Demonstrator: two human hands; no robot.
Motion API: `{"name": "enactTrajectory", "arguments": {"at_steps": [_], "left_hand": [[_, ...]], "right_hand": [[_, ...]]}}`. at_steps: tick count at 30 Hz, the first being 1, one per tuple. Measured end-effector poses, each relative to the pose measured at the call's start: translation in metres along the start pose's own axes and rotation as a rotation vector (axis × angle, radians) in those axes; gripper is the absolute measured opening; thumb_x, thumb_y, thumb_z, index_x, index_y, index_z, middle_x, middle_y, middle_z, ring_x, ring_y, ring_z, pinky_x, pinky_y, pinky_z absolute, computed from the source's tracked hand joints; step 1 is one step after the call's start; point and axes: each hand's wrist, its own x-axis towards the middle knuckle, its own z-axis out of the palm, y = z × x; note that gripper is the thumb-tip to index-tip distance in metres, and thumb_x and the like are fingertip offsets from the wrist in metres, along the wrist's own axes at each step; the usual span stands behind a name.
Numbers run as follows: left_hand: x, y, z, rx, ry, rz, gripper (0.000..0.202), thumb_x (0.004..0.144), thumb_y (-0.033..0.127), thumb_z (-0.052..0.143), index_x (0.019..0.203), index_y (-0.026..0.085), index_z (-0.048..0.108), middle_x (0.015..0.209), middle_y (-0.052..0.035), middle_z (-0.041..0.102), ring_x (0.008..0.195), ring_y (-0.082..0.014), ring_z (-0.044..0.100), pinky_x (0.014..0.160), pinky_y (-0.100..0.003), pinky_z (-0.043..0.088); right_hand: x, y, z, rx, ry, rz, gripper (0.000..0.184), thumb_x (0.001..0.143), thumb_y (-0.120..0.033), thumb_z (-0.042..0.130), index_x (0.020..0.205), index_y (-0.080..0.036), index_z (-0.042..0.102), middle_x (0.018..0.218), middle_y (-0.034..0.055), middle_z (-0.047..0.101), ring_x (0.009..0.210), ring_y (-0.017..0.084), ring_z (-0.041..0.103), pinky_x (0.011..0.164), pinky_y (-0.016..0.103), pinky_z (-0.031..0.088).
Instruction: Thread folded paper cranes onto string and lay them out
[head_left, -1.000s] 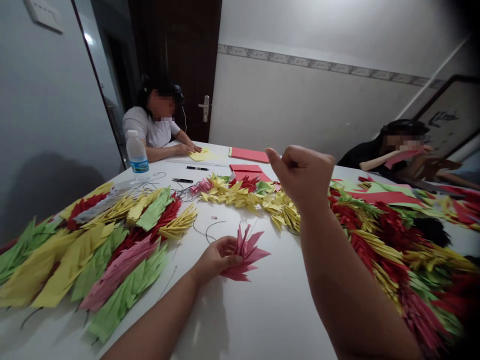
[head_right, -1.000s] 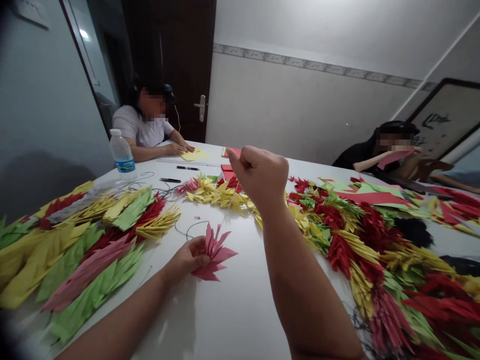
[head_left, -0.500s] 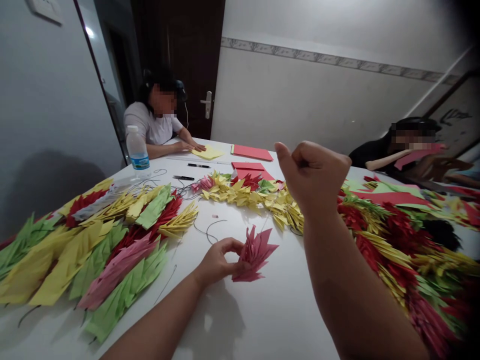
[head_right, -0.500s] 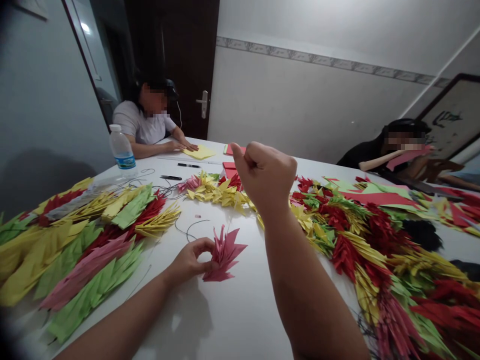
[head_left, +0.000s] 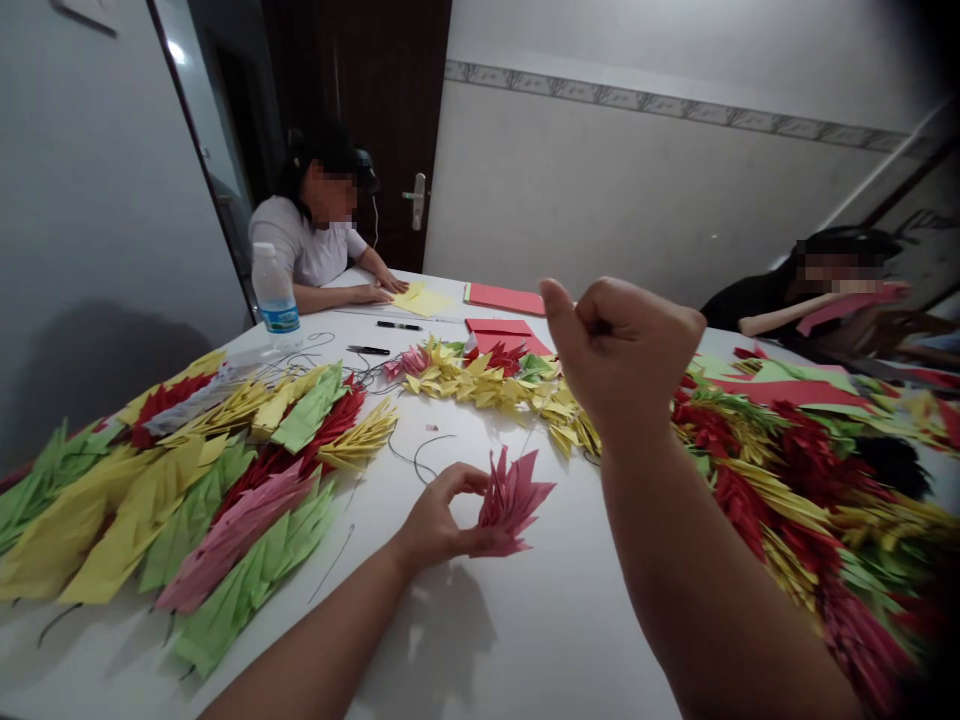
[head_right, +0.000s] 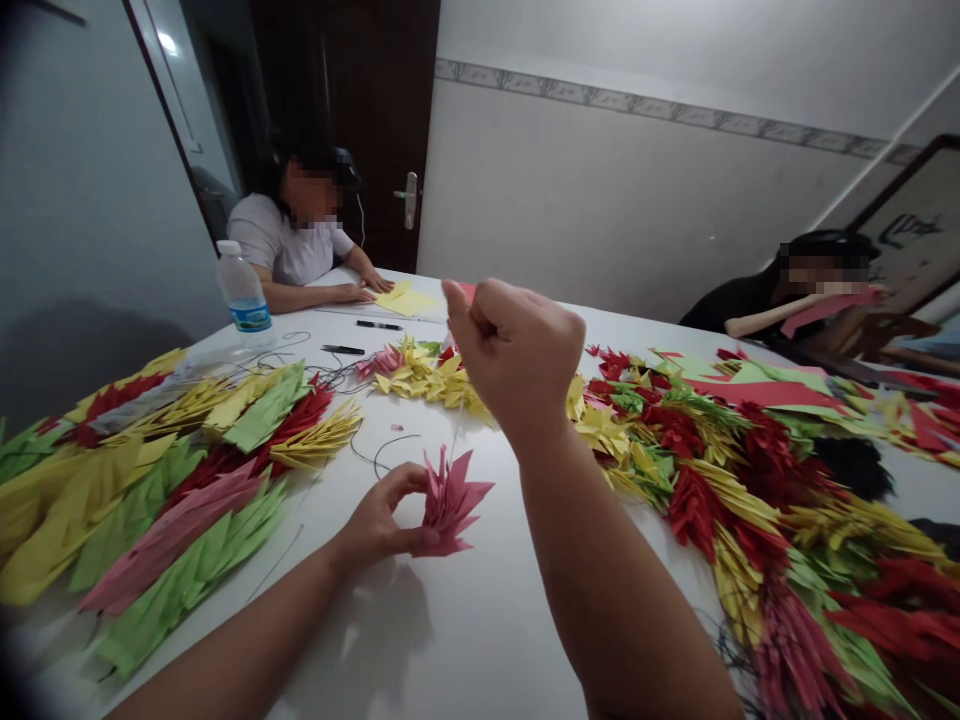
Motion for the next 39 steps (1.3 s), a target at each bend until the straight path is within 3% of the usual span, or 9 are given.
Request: {"name": "enactTrajectory", "arguments": {"at_steps": [2,5,12,20,23,26,30,35,39], "left_hand": [[-0.001,0.0,0.0,-0.077,0.019,-0.023,0.057,0.053,0.038,0.076,0.102,0.016,0.054,0.105,-0.009,0.055,0.098,-0.0216,0.052,0.089,-0.033,0.038],[-0.002,0.002,-0.001,-0.112,0.035,-0.093,0.056,0.055,0.042,0.074,0.102,0.017,0.055,0.111,-0.0099,0.055,0.105,-0.0242,0.049,0.093,-0.035,0.034],[0.0,0.013,-0.001,0.029,0.011,-0.052,0.036,0.057,0.042,0.072,0.079,0.015,0.061,0.084,-0.0037,0.054,0.083,-0.0182,0.051,0.079,-0.03,0.039],[-0.001,0.011,0.0,0.126,0.008,-0.039,0.033,0.057,0.038,0.074,0.077,0.017,0.058,0.082,-0.0016,0.05,0.08,-0.0159,0.049,0.076,-0.029,0.038],[-0.001,0.007,-0.001,0.101,-0.003,0.025,0.044,0.051,0.04,0.077,0.084,0.018,0.056,0.093,-0.0041,0.05,0.09,-0.0193,0.049,0.083,-0.032,0.037],[-0.002,0.003,-0.002,0.052,-0.003,0.084,0.066,0.048,0.046,0.077,0.102,0.019,0.05,0.109,-0.0086,0.046,0.104,-0.0244,0.044,0.091,-0.036,0.034],[-0.005,0.0,0.001,-0.09,-0.016,0.061,0.087,0.05,0.05,0.075,0.122,0.022,0.035,0.12,-0.0109,0.043,0.109,-0.0255,0.043,0.095,-0.038,0.032],[-0.01,0.003,0.013,-0.179,-0.108,0.001,0.095,0.05,0.04,0.078,0.128,0.023,0.025,0.113,-0.0102,0.045,0.097,-0.0219,0.05,0.085,-0.035,0.041],[-0.013,0.01,0.018,-0.222,-0.164,-0.127,0.067,0.066,0.036,0.069,0.121,0.018,0.035,0.096,-0.0071,0.054,0.081,-0.0158,0.053,0.077,-0.032,0.043]], "right_hand": [[-0.003,-0.006,0.001,0.006,-0.027,-0.032,0.044,0.083,-0.037,0.047,0.048,-0.019,0.028,0.044,-0.0061,0.021,0.043,0.007,0.027,0.045,0.023,0.022],[-0.007,-0.011,0.004,0.031,-0.064,-0.068,0.046,0.083,-0.035,0.048,0.046,-0.018,0.028,0.044,-0.006,0.021,0.041,0.007,0.026,0.045,0.023,0.022],[-0.006,-0.012,0.007,0.008,-0.036,-0.066,0.045,0.082,-0.034,0.049,0.046,-0.018,0.026,0.043,-0.0062,0.02,0.041,0.007,0.022,0.043,0.023,0.021],[-0.009,-0.013,0.006,-0.002,-0.02,-0.034,0.047,0.082,-0.043,0.047,0.047,-0.019,0.026,0.041,-0.0059,0.021,0.041,0.007,0.024,0.042,0.023,0.022],[-0.009,-0.013,0.005,0.015,-0.019,-0.027,0.048,0.082,-0.042,0.048,0.046,-0.019,0.026,0.041,-0.0059,0.022,0.041,0.007,0.024,0.043,0.023,0.022],[-0.007,-0.015,0.002,0.041,-0.022,-0.032,0.049,0.082,-0.042,0.048,0.046,-0.018,0.026,0.041,-0.0058,0.022,0.041,0.007,0.024,0.043,0.023,0.021],[-0.006,-0.024,0.002,0.078,-0.106,-0.065,0.049,0.083,-0.046,0.045,0.045,-0.018,0.031,0.041,-0.0055,0.025,0.041,0.007,0.026,0.044,0.022,0.021],[-0.002,-0.034,0.024,0.052,-0.258,-0.06,0.046,0.081,-0.047,0.045,0.047,-0.018,0.039,0.041,-0.0049,0.031,0.042,0.007,0.03,0.044,0.022,0.019],[0.0,-0.026,0.052,-0.023,-0.352,0.043,0.04,0.081,-0.042,0.047,0.05,-0.017,0.044,0.043,-0.0035,0.036,0.044,0.008,0.033,0.046,0.023,0.018]]}}
